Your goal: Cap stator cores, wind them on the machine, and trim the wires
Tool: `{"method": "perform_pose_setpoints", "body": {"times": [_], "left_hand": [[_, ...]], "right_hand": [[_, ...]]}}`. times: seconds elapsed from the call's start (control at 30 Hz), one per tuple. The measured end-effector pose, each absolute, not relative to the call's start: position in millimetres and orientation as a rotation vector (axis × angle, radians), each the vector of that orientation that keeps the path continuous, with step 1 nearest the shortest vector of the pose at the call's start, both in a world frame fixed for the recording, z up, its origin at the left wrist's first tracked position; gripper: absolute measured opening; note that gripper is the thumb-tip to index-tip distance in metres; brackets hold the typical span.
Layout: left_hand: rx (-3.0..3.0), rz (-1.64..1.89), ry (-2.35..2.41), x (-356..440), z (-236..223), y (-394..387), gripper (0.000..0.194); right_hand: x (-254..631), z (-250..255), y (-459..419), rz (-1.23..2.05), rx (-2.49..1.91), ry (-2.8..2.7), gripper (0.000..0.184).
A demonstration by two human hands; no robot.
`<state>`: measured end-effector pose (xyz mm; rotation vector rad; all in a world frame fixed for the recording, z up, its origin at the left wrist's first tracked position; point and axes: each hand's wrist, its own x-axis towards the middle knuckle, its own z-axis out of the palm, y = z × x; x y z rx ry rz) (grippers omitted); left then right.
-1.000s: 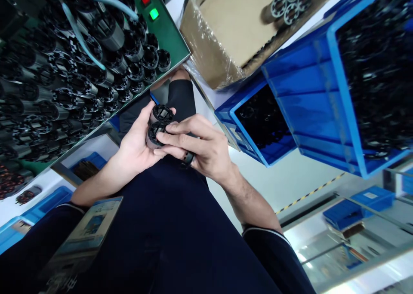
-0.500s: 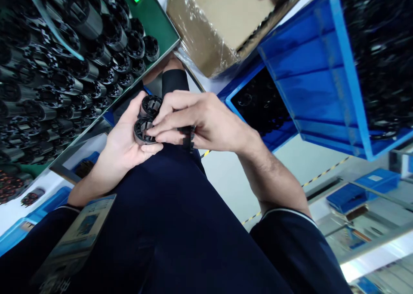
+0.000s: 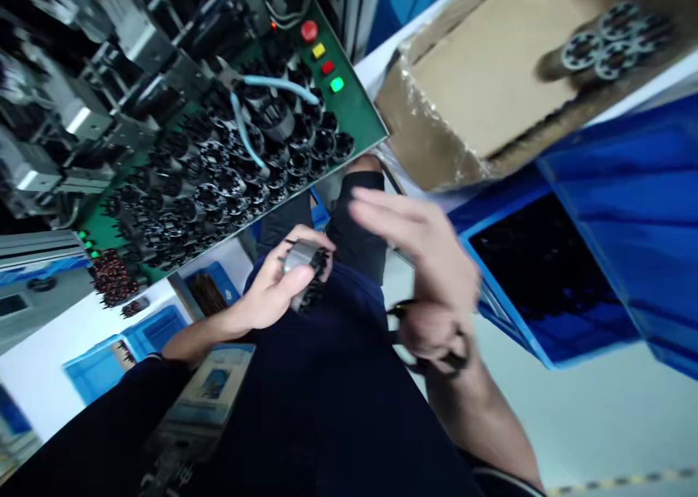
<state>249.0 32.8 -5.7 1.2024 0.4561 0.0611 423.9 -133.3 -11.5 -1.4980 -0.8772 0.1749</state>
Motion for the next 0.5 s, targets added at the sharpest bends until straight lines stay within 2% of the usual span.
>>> {"method": "perform_pose_setpoints", "body": {"times": [0.07, 0.17, 0.23, 0.33, 0.5], "left_hand": [[1.475, 0.192, 0.453, 224, 1, 70, 0.058], [1.936, 0.446, 0.609, 204, 11, 131, 0.066], [2.234, 0.495, 0.695, 207, 15, 170, 0.068], [2.595, 0.347, 0.766, 230, 14, 218, 0.067], [2.845, -0.013, 0.844, 271, 9, 254, 0.068]], "right_hand": [[446, -30, -158, 0.23, -1.465, -0.764, 0.074], [472, -52, -194, 0.192, -1.579, -0.498, 0.07], [479, -59, -209, 0.162, -1.643, -0.386, 0.074], [477, -60, -218, 0.213, -1.706, -0.292, 0.086], [458, -51, -222, 0.37, -1.732, -0.354, 0.076]]}}
